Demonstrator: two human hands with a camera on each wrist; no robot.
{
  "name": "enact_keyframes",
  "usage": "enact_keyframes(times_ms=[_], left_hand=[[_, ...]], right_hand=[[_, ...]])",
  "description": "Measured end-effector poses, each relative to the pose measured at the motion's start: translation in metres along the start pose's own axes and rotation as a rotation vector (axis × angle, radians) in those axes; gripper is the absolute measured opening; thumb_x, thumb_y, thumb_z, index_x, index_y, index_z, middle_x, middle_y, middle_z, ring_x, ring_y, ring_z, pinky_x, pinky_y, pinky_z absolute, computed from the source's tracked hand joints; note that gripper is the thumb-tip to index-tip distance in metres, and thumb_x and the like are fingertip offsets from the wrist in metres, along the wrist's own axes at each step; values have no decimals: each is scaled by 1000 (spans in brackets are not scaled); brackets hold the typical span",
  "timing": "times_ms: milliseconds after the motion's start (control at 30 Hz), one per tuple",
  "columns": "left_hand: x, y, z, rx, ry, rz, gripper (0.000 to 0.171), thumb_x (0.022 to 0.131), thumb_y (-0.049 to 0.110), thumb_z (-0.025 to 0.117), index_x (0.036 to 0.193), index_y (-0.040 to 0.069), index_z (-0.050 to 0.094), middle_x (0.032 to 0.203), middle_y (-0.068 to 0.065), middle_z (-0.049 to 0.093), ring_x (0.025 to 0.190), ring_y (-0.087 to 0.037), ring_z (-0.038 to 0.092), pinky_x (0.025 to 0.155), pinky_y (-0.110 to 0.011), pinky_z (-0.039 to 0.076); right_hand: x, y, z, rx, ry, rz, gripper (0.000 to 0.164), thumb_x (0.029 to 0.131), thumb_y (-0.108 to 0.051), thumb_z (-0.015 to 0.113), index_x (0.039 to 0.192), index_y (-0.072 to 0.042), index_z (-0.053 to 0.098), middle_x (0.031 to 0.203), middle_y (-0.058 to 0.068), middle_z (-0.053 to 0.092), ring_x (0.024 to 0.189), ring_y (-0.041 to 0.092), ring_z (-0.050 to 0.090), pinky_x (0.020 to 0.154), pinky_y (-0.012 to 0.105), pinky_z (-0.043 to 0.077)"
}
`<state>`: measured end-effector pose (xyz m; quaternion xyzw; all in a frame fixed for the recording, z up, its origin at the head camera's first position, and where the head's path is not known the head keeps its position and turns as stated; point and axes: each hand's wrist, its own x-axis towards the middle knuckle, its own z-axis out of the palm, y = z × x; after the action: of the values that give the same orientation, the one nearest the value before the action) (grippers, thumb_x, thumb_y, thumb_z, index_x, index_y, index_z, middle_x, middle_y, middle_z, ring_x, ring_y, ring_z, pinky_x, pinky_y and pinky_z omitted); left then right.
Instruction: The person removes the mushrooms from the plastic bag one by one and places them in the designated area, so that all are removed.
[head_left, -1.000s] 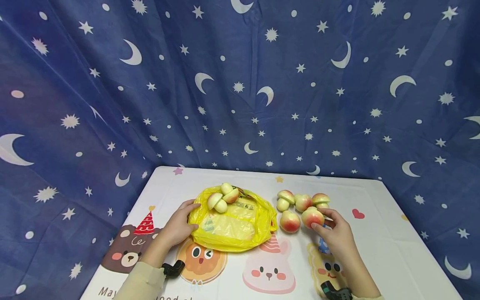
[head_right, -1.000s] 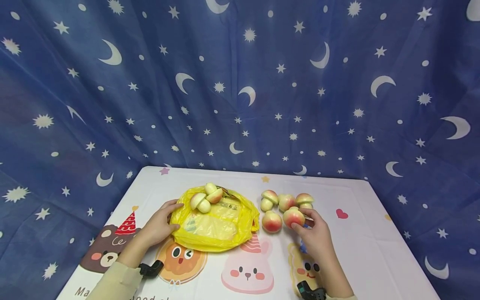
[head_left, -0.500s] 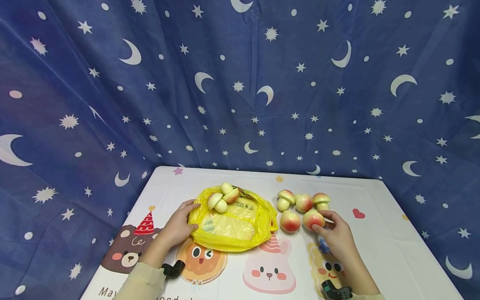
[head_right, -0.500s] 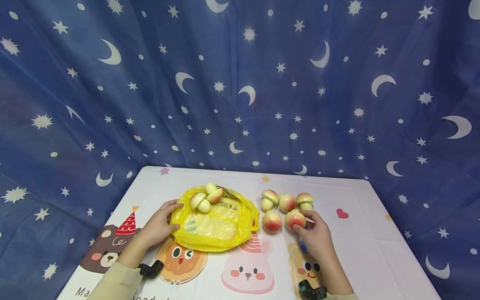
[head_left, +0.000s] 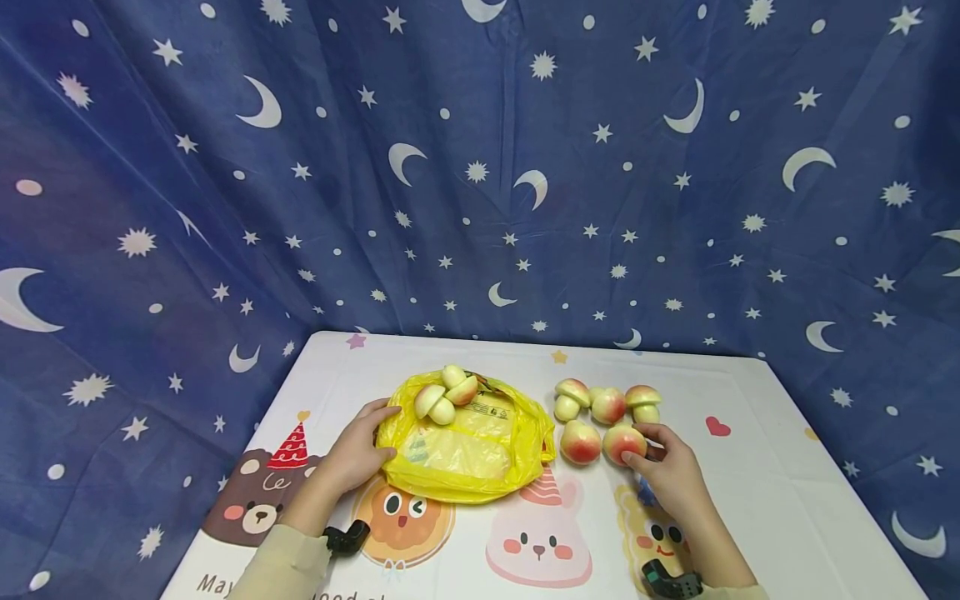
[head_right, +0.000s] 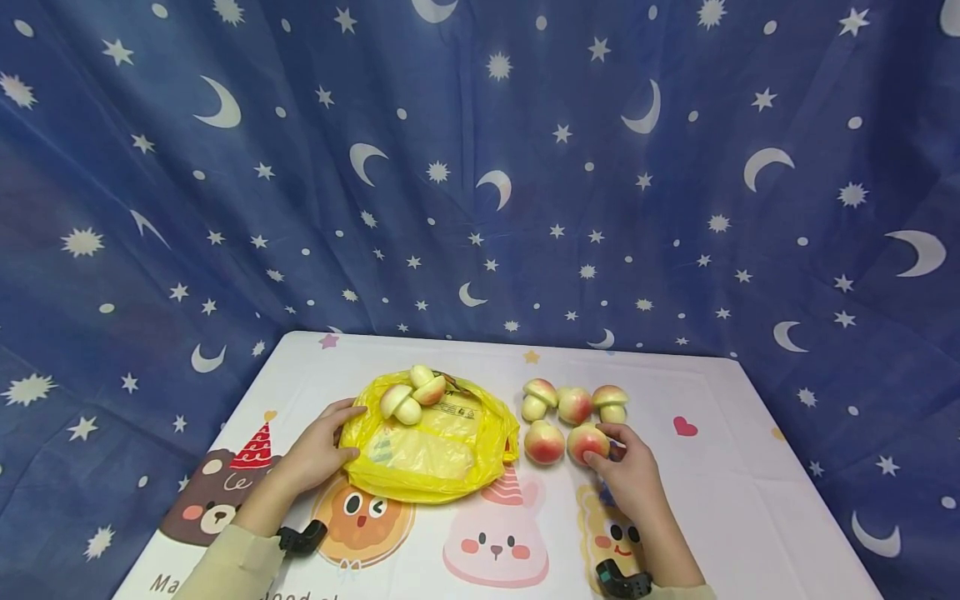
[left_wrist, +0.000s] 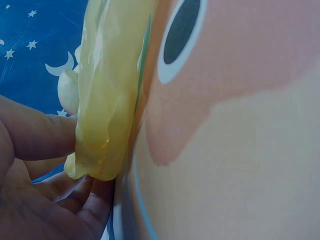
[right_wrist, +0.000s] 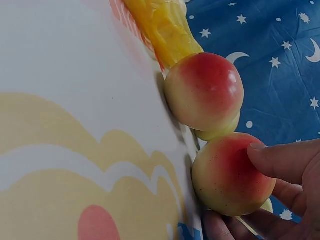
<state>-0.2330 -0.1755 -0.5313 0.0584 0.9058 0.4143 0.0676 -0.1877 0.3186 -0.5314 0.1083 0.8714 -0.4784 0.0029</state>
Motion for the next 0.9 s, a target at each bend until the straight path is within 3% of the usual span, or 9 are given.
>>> enact_keyframes(times_ms=[900], left_hand=[[0, 0, 0, 0, -2, 7, 69, 91, -2, 73, 157, 5, 53, 174, -15, 34, 157, -46, 40, 128, -62, 36]], right_hand=[[0, -2, 2, 13, -12, 8, 62, 100, -28, 78, 154, -9, 53, 155, 22, 58, 141, 38, 61, 86, 3, 48]])
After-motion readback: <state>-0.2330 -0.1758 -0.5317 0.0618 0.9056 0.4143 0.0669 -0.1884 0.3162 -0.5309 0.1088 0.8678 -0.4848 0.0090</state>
